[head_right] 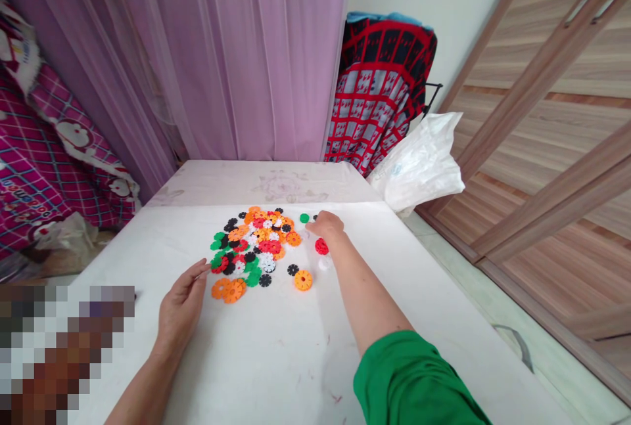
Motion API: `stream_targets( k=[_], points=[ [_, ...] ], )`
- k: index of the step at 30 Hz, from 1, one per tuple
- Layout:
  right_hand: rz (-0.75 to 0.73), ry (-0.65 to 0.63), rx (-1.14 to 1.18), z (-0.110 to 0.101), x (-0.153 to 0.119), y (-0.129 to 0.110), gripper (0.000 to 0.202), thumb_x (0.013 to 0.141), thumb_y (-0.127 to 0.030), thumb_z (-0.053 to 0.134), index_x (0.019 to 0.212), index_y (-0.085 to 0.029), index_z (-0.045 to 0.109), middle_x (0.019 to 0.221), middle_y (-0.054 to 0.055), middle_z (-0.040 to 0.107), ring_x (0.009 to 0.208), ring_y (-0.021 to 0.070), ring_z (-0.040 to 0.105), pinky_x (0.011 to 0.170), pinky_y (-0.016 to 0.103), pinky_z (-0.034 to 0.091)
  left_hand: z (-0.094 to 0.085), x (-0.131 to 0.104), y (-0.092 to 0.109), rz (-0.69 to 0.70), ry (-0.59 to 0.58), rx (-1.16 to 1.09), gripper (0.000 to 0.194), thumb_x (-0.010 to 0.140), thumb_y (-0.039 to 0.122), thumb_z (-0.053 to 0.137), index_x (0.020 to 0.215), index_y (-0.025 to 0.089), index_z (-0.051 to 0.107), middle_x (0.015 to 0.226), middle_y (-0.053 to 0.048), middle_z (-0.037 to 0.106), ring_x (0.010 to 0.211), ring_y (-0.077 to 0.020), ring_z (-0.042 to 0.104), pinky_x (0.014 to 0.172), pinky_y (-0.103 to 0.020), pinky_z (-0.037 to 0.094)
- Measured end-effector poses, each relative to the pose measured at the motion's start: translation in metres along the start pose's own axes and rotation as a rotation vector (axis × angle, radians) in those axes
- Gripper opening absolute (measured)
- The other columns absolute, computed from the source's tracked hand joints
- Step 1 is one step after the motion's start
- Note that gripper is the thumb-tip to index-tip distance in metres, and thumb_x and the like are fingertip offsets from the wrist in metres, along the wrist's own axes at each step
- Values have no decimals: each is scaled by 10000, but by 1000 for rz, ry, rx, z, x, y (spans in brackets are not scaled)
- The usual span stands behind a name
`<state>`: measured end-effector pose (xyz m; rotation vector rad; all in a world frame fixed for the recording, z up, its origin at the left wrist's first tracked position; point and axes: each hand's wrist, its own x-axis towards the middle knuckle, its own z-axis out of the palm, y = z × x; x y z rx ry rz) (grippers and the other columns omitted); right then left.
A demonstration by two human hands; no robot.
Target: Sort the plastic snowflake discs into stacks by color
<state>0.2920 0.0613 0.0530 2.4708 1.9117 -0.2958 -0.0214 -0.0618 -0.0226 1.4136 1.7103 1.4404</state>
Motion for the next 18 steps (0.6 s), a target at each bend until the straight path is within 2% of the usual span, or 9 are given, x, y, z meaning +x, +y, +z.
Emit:
stream_targets(
  k=[3, 7, 12, 18],
  points=[
    [-24, -53, 87, -8, -10, 28, 312, 773, -428, 594, 931, -190, 719, 940, 66, 728, 874, 201, 673, 693, 247, 470, 0, 1, -1, -17, -5, -9, 297, 801, 423, 517, 979, 248, 678, 1261, -51, 648, 1171, -238, 593, 1058, -421, 425],
    [-75, -18, 260, -3, -30, 52, 358, 720, -393, 678, 1022, -202, 655, 1016, 28, 707, 896, 157, 645, 731, 220, 450, 0, 2, 0, -24, -7, -1, 296, 795, 431, 519, 961, 252, 686, 1251, -48, 654, 1170, -246, 592, 1068, -437, 411],
    [-107, 22, 190, 5, -46, 50, 331, 707, -384, 693, 993, -231, 627, 1043, 10, 698, 926, 172, 632, 733, 239, 429, -1, 2, 0, -25, -2, 21, 308, 802, 430, 513, 982, 253, 689, 1258, -49, 652, 1171, -240, 593, 1050, -424, 430],
    [-125, 26, 102, 7, -53, 45, 336, 732, -350, 664, 1041, -226, 619, 1094, 32, 682, 954, 179, 629, 750, 246, 421, 0, 3, -1, -4, 6, 19, 314, 805, 426, 514, 985, 238, 688, 1248, -57, 658, 1158, -232, 602, 1051, -411, 429]
  ],
)
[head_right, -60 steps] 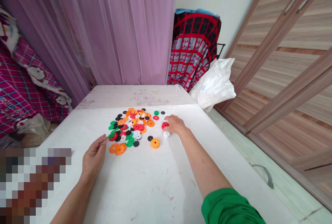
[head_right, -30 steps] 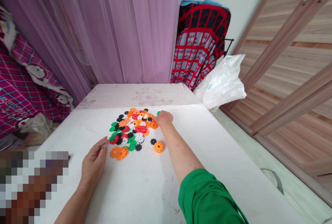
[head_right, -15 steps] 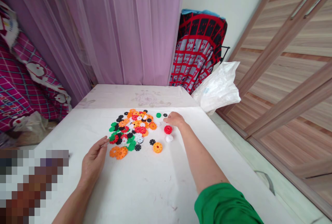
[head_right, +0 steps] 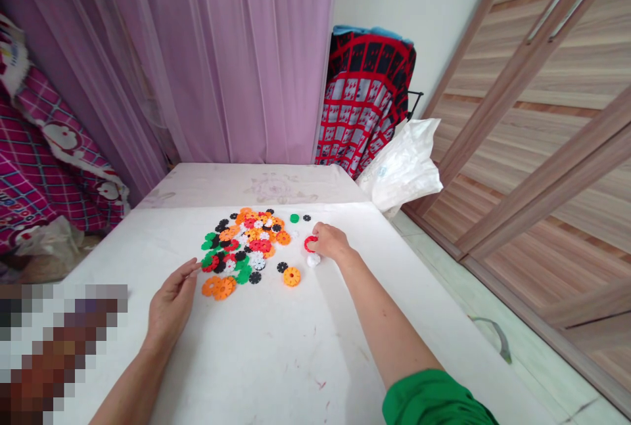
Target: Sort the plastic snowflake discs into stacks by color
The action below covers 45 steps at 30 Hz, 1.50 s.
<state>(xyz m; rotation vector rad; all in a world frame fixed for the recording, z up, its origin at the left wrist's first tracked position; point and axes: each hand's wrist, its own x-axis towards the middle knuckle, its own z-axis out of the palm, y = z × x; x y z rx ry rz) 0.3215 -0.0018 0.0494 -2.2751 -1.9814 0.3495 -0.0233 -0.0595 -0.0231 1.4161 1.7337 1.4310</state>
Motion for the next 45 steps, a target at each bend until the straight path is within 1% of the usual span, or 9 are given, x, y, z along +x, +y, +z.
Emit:
stream_targets(
  k=[8, 12, 16, 23, 27, 33, 38, 41, 45],
  points=[
    [-87, 134, -35, -7, 3, -12, 209, 857, -243, 503, 982, -245, 670, 1071, 17, 668, 909, 151, 615, 763, 246, 415, 0, 0, -1, 14, -5, -1, 318, 800, 438, 519, 975, 238, 692, 1240, -51, 663, 1145, -225, 607, 1039, -397, 439],
    [-303, 71, -134, 2, 4, -42, 336, 872, -185, 481, 1144, -285, 651, 1192, 29, 628, 1078, 173, 566, 866, 259, 404, 0, -1, 2, 6, 0, -14, 313, 792, 438, 525, 959, 236, 694, 1238, -52, 663, 1118, -226, 621, 1028, -401, 450],
    [-372, -14, -285, 15, 1, -64, 445, 877, -110, 418, 1243, -280, 605, 1172, 65, 639, 1100, 203, 548, 878, 296, 398, 0, -2, 7, -28, 6, -25, 304, 789, 429, 519, 950, 239, 694, 1227, -48, 669, 1120, -230, 620, 1019, -406, 458],
    [-400, -92, -317, 13, -8, -60, 363, 871, -141, 436, 1061, -291, 707, 1136, 40, 666, 1063, 205, 571, 849, 291, 401, 1, -2, 4, -22, -17, -34, 312, 787, 432, 524, 971, 239, 687, 1246, -53, 657, 1147, -233, 604, 1038, -411, 439],
    [-297, -72, -245, 13, 0, -60, 305, 891, -199, 430, 947, -283, 718, 1089, 15, 689, 1026, 191, 604, 799, 270, 416, 2, -1, -1, -11, -24, -25, 322, 799, 443, 517, 988, 239, 681, 1257, -57, 649, 1168, -235, 591, 1055, -418, 421],
    [-152, 12, -228, 23, 18, -83, 368, 830, -434, 579, 1104, -192, 624, 1069, 111, 690, 1025, 254, 617, 768, 300, 444, 2, 0, -6, -7, -16, -9, 327, 806, 455, 518, 1004, 247, 674, 1251, -53, 654, 1157, -231, 599, 1043, -414, 432],
    [-109, -28, -204, 24, 22, -96, 401, 789, -424, 628, 1115, -191, 610, 1058, 110, 694, 1014, 251, 632, 774, 297, 451, 1, 0, -5, -4, -23, 0, 324, 812, 447, 507, 1003, 245, 673, 1247, -55, 658, 1167, -229, 595, 1045, -409, 432],
    [-94, -15, -155, 15, 23, -90, 352, 797, -389, 605, 1098, -206, 623, 1067, 94, 700, 1001, 237, 642, 775, 292, 455, 1, -1, -2, -9, -18, -7, 319, 813, 446, 506, 992, 243, 676, 1242, -56, 661, 1165, -228, 596, 1039, -405, 440],
    [-109, 60, -59, -4, 20, -57, 328, 802, -371, 589, 1100, -239, 632, 1134, 44, 690, 1027, 200, 631, 820, 268, 449, 1, -2, 2, -12, -15, -31, 315, 811, 437, 505, 985, 241, 680, 1243, -55, 660, 1162, -226, 599, 1041, -402, 437]
  ],
)
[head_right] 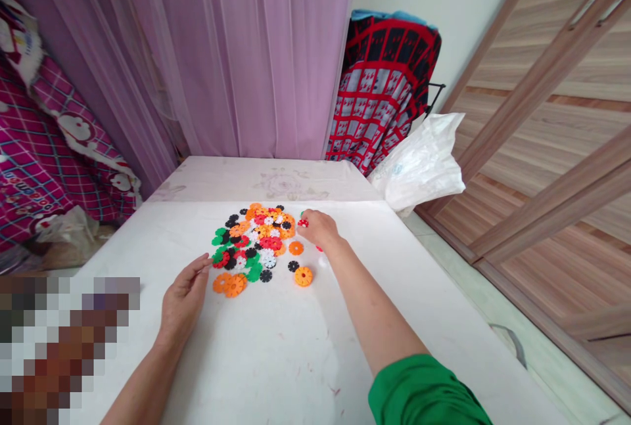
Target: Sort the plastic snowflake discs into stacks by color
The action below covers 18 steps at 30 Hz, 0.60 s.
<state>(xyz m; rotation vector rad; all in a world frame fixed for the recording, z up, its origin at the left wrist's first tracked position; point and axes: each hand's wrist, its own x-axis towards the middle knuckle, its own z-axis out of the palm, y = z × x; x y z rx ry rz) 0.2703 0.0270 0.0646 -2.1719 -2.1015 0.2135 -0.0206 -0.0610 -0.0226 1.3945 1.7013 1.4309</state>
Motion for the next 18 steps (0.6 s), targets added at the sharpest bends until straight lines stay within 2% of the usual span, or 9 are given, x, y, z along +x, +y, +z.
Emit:
stream_targets(
  k=[4, 7, 11, 18],
  points=[
    [37, -7, 55, -12, -14, 41, 394, 772, -316, 622, 1161, -252, 607, 1139, 6, 688, 962, 162, 642, 812, 245, 450, 0, 1, -2, -9, -11, -1, 321, 806, 445, 514, 993, 245, 683, 1267, -52, 646, 1173, -232, 590, 1060, -420, 414],
    [31, -35, 57, -13, -27, 56, 421, 754, -315, 640, 1169, -246, 603, 1127, 10, 690, 961, 164, 639, 801, 245, 450, 0, 1, -3, -8, -7, 4, 320, 804, 452, 519, 991, 251, 684, 1267, -48, 646, 1177, -235, 587, 1066, -427, 408],
    [11, -48, 10, -8, -37, 53, 426, 766, -304, 621, 1186, -242, 595, 1160, 31, 675, 1022, 182, 619, 834, 257, 438, 0, 2, -2, -17, 5, -1, 305, 795, 446, 534, 973, 251, 686, 1251, -46, 655, 1160, -236, 598, 1058, -429, 419],
    [3, -59, -28, 1, -33, 46, 444, 774, -302, 597, 1213, -231, 593, 1225, 48, 632, 1089, 197, 587, 859, 264, 428, -1, 2, -1, -17, 0, 3, 308, 801, 438, 523, 972, 244, 688, 1262, -51, 649, 1175, -236, 588, 1081, -434, 393]
  ],
)
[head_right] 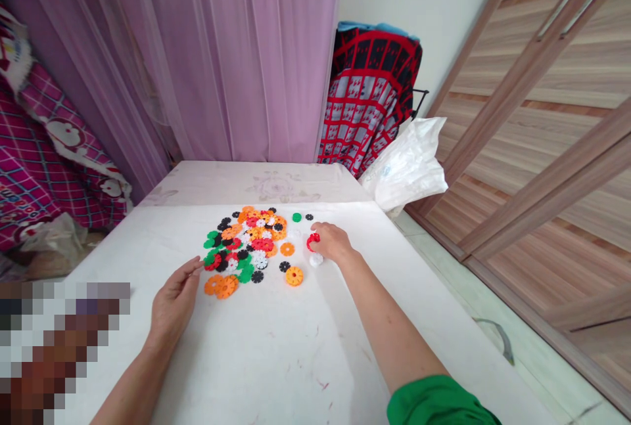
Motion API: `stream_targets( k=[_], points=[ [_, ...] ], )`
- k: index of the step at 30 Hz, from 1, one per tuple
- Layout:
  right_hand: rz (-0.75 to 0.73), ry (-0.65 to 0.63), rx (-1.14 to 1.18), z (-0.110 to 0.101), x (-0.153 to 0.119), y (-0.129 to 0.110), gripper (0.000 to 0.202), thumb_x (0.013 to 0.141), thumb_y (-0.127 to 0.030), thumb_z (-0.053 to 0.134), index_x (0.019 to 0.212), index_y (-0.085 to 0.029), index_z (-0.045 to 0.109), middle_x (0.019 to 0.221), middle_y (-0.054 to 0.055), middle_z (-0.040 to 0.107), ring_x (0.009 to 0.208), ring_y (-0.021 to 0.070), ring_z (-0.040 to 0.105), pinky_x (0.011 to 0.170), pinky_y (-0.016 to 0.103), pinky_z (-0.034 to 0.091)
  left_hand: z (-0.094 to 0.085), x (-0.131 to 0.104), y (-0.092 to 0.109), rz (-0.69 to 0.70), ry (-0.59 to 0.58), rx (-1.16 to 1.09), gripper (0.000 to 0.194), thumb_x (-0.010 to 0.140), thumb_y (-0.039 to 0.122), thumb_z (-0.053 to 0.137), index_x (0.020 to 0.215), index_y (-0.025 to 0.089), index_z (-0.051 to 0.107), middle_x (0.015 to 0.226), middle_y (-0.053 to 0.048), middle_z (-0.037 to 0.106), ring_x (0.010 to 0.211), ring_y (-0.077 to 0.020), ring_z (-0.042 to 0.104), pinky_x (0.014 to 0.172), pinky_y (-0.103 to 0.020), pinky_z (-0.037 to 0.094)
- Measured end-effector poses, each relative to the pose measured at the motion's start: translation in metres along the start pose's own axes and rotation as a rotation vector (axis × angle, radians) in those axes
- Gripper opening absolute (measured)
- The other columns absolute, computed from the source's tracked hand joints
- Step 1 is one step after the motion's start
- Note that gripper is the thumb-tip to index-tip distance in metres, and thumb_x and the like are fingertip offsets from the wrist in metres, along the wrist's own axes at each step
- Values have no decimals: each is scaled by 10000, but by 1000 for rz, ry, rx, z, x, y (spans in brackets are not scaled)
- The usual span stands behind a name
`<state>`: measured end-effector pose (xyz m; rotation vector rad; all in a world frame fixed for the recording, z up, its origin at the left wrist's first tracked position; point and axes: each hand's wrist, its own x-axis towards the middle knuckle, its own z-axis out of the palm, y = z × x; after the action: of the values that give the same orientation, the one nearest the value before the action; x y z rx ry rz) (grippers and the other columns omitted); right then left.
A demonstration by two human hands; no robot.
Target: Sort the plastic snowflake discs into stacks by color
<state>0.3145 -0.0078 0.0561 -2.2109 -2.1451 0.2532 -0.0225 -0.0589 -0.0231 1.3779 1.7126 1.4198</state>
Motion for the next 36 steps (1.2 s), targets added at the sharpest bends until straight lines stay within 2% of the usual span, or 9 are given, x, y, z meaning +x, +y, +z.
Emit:
stream_targets(
  k=[5, 8, 11, 18, 24, 26, 28, 31, 36],
  points=[
    [55, 12, 14, -6, -4, 14, 383, 825, -245, 534, 1198, -239, 616, 1246, 46, 628, 1043, 177, 609, 846, 261, 440, -1, 0, 1, 15, 6, 6, 334, 801, 457, 520, 993, 240, 686, 1247, -59, 658, 1171, -239, 591, 1070, -433, 406],
    [113, -67, -122, -12, -11, 18, 320, 869, -174, 439, 1043, -232, 701, 1165, 73, 677, 1039, 217, 625, 821, 302, 450, -1, -1, 2, 12, 7, 15, 320, 798, 454, 524, 972, 243, 691, 1242, -56, 662, 1162, -239, 598, 1066, -430, 412],
    [101, -157, -183, -12, -17, 15, 309, 865, -157, 443, 923, -219, 741, 1095, 101, 707, 1019, 250, 643, 788, 322, 459, -2, -1, 4, 6, 6, 26, 310, 800, 442, 521, 965, 244, 694, 1230, -54, 667, 1160, -239, 600, 1064, -428, 416],
    [98, -184, -205, -6, -15, 3, 305, 875, -181, 456, 948, -234, 748, 1083, 111, 713, 999, 247, 658, 771, 318, 475, -1, 0, 1, 28, 13, 9, 310, 802, 437, 520, 966, 241, 696, 1213, -54, 675, 1148, -231, 606, 1051, -415, 430],
    [134, -149, -239, -21, -15, 0, 312, 875, -158, 444, 960, -203, 741, 1083, 140, 706, 1002, 263, 658, 782, 335, 472, 0, -1, 1, 11, 10, 8, 318, 802, 452, 524, 978, 247, 692, 1238, -52, 662, 1156, -234, 601, 1053, -423, 425],
    [100, -101, -217, -25, -13, -9, 324, 868, -152, 436, 977, -222, 733, 1095, 110, 706, 1012, 250, 651, 790, 326, 467, 0, -1, 2, 10, 3, 4, 317, 802, 456, 524, 976, 250, 691, 1247, -51, 658, 1153, -233, 602, 1057, -426, 419],
    [1, -53, -150, -24, -8, -25, 316, 853, -159, 459, 998, -260, 721, 1102, 53, 708, 1026, 217, 641, 808, 296, 458, 0, -1, 1, 17, 6, -1, 317, 803, 459, 522, 973, 250, 691, 1248, -50, 658, 1141, -230, 608, 1059, -427, 416],
    [-163, -60, -56, -11, 2, -57, 287, 831, -205, 521, 1043, -293, 694, 1124, -4, 701, 1053, 183, 627, 824, 255, 445, 1, -1, 0, 29, 16, 0, 315, 808, 451, 515, 970, 247, 692, 1242, -49, 661, 1128, -223, 615, 1049, -419, 426],
    [-223, -95, -100, 15, 13, -102, 276, 822, -266, 557, 1083, -270, 648, 1171, 35, 667, 1064, 204, 617, 805, 269, 453, 1, -1, -2, 29, 11, -19, 315, 810, 445, 514, 979, 242, 685, 1232, -55, 666, 1144, -223, 609, 1034, -408, 444]
  ],
)
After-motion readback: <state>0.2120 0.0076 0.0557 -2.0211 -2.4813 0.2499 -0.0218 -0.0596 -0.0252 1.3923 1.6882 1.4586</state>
